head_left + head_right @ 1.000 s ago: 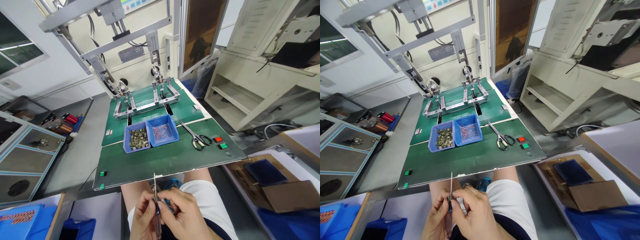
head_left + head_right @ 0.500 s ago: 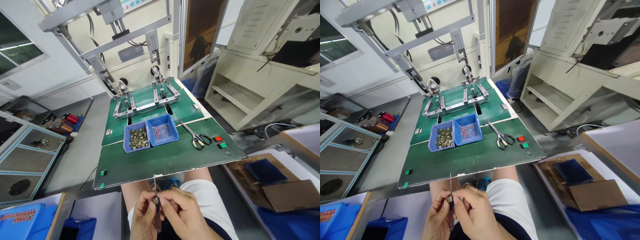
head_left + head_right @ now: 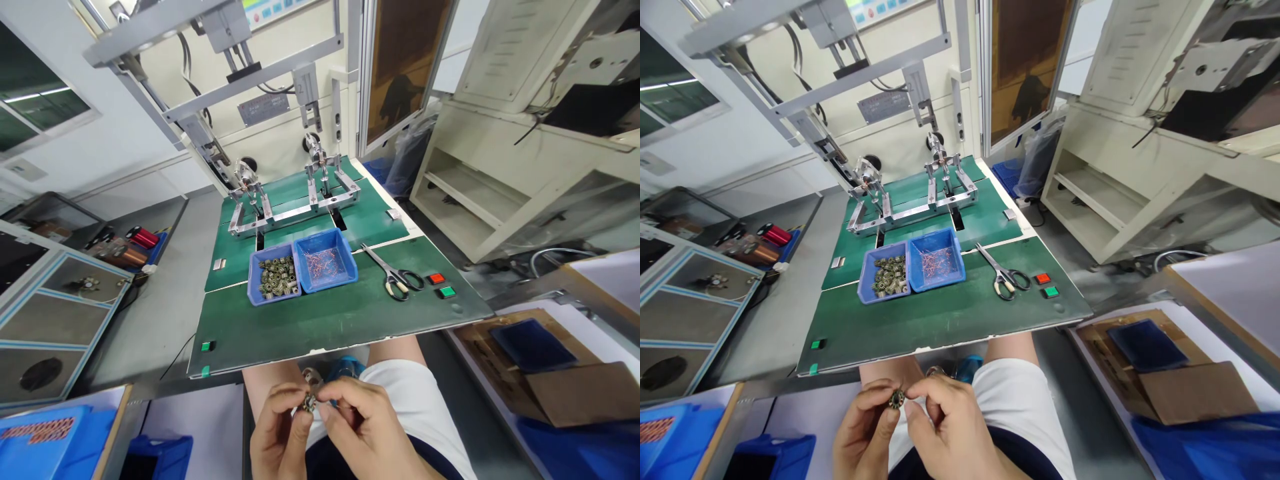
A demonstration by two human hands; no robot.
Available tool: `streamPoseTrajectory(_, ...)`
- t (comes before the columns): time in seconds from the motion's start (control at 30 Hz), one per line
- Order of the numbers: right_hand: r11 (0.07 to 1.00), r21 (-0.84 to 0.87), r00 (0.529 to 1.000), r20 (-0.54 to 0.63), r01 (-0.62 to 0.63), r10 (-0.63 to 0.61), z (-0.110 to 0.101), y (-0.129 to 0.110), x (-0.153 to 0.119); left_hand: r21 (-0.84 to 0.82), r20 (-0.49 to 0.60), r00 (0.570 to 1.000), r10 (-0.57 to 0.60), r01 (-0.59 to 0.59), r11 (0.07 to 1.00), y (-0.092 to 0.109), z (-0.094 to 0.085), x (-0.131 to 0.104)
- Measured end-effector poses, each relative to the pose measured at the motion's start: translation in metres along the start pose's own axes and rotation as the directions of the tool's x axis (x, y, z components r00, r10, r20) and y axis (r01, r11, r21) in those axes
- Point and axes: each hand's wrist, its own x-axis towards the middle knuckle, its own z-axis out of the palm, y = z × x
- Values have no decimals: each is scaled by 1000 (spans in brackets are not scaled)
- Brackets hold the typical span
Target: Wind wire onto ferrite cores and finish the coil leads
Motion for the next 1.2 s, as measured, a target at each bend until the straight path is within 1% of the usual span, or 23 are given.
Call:
streamPoseTrajectory(0.13, 999, 32, 999, 26, -38, 37, 0, -3, 2, 74, -5, 995, 97, -97, 993, -2, -2, -1)
streamPoseTrajectory(0.2, 998, 49, 998, 36, -47, 46, 0, -4, 2, 95, 2, 992, 128, -128, 987, -3, -2, -1)
streamPoseTrajectory(0.37, 997, 63, 998, 52, -50, 46, 1, -3, 1, 123, 20, 993, 117, -119, 985, -4, -5, -1)
streamPoseTrajectory(0.5, 996, 72, 998, 48, -47, 44, 0, -3, 0, 96, 17, 998, 60, -61, 994, -4, -6, -1)
streamPoseTrajectory(0.67, 996, 72, 998, 36, -60, 57, 0, -1, -1, 34, 42, 996, -79, 77, 996, -1, -7, 1)
streamPoseTrajectory(0.83, 996, 70, 997, 53, -61, 58, 1, -1, 0, -41, 122, 963, -238, 245, 969, 2, -9, 6)
streamPoseTrajectory(0.97, 994, 74, 996, 55, -78, 74, 2, -2, 2, -120, 159, 932, -326, 346, 930, 2, -8, 8)
streamPoseTrajectory(1.07, 993, 79, 995, 56, -87, 82, 2, -2, 1, -136, 151, 930, -335, 355, 925, 2, -7, 8)
streamPoseTrajectory(1.2, 992, 84, 994, 63, -99, 94, 2, -1, -1, -116, 145, 943, -299, 316, 942, 2, -8, 9)
